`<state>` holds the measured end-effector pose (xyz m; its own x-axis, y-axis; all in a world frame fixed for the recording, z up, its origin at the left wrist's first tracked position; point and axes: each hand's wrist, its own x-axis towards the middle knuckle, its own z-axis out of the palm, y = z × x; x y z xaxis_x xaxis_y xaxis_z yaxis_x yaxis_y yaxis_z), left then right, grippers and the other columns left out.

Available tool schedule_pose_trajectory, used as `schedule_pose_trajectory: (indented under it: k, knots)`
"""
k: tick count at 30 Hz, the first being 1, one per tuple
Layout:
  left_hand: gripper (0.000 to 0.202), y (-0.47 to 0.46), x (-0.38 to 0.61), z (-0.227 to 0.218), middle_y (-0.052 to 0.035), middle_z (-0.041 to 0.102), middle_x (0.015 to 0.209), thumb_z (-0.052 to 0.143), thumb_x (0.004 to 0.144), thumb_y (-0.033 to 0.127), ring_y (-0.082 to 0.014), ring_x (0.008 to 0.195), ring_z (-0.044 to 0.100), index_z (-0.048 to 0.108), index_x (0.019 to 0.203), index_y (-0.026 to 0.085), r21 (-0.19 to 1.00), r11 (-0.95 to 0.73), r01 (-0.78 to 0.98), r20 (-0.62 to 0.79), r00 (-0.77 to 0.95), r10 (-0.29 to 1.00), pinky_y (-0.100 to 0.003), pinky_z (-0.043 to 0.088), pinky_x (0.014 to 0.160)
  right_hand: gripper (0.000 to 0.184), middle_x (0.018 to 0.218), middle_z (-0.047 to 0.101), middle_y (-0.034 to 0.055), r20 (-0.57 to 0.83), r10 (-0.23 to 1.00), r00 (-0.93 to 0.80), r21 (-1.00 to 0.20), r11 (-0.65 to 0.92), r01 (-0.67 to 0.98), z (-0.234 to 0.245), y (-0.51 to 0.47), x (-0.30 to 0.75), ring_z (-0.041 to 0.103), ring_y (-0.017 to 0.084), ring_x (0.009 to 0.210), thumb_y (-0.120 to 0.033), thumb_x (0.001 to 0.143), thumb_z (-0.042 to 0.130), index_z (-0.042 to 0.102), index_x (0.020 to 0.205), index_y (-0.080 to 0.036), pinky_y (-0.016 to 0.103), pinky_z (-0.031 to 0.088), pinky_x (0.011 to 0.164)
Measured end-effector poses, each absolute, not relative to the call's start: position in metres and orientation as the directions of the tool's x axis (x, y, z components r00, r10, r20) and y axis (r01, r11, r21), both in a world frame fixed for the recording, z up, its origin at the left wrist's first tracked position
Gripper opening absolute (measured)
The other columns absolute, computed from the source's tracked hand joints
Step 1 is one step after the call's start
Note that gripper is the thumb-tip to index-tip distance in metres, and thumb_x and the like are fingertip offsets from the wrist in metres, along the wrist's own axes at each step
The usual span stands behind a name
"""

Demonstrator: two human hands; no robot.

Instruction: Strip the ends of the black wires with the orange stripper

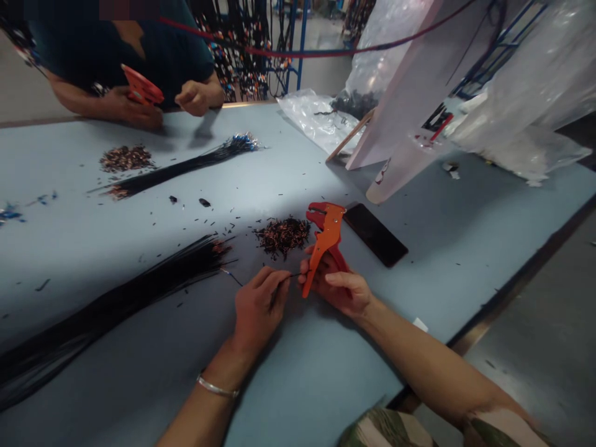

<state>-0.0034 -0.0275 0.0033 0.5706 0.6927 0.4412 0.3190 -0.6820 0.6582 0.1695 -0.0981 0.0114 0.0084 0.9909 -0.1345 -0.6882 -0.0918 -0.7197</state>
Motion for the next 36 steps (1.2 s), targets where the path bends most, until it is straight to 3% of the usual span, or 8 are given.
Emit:
schedule_pose_trajectory:
  k: [5,9,13,18,29,36]
  knots:
    - [0.012,-0.025,-0.005,0.006,-0.0001,0.063,0.077,0.052,0.092,0.016,-0.0097,0.067,0.059,0.064,0.09,0.018,0.638,-0.663,0.392,0.521,0.415,0.746,-0.02,0.046,0.064,0.049,0.115,0.065,0.0084,-0.126,0.992,0.004,-0.762,-0.094,-0.64,0.011,-0.099,0.174,0.066,0.023,0.092,-0.025,0.07,0.064,0.054,0.118,-0.022,0.041,0.054,0.082]
    - [0.014,-0.021,-0.007,0.01,-0.0018,0.063,0.079,0.05,0.093,0.016,-0.0123,0.075,0.06,0.063,0.089,0.018,0.644,-0.59,0.488,0.553,0.235,0.799,-0.023,0.047,0.07,0.046,0.103,0.068,0.0098,-0.11,0.98,-0.168,-0.734,-0.194,-0.65,0.009,-0.103,0.184,0.067,0.021,0.081,-0.028,0.072,0.065,0.056,0.116,-0.017,0.036,0.055,0.072]
    - [0.015,-0.019,-0.008,0.014,-0.0018,0.064,0.081,0.05,0.093,0.018,-0.0128,0.076,0.06,0.065,0.092,0.018,0.677,-0.519,0.522,0.515,0.168,0.841,-0.024,0.047,0.07,0.047,0.094,0.068,0.0102,-0.158,0.925,-0.345,-0.73,-0.344,-0.59,0.007,-0.108,0.188,0.069,0.022,0.079,-0.03,0.071,0.069,0.058,0.112,-0.012,0.033,0.055,0.069]
    - [0.014,-0.02,-0.009,0.017,-0.0017,0.064,0.08,0.053,0.091,0.018,-0.0124,0.074,0.059,0.068,0.092,0.018,0.712,-0.517,0.475,0.512,0.152,0.845,-0.024,0.047,0.07,0.052,0.094,0.068,0.0113,-0.169,0.885,-0.434,-0.74,-0.405,-0.537,0.005,-0.111,0.188,0.07,0.023,0.08,-0.031,0.069,0.073,0.057,0.115,-0.01,0.033,0.056,0.068]
    - [0.016,-0.024,-0.009,0.015,0.0021,0.056,0.068,0.059,0.088,0.019,-0.0084,0.058,0.049,0.071,0.099,0.02,0.751,-0.576,0.323,0.529,0.228,0.818,-0.02,0.04,0.053,0.053,0.093,0.067,0.0111,-0.168,0.877,-0.45,-0.768,-0.403,-0.497,0.007,-0.11,0.19,0.069,0.022,0.081,-0.033,0.07,0.077,0.059,0.114,-0.01,0.033,0.056,0.069]
    - [0.013,-0.023,-0.009,0.015,0.0021,0.056,0.065,0.06,0.088,0.02,-0.0082,0.056,0.048,0.071,0.095,0.019,0.75,-0.596,0.289,0.546,0.239,0.803,-0.02,0.04,0.052,0.053,0.093,0.066,0.0104,-0.16,0.865,-0.476,-0.79,-0.402,-0.464,0.007,-0.11,0.194,0.068,0.021,0.08,-0.033,0.069,0.078,0.06,0.114,-0.01,0.032,0.055,0.069]
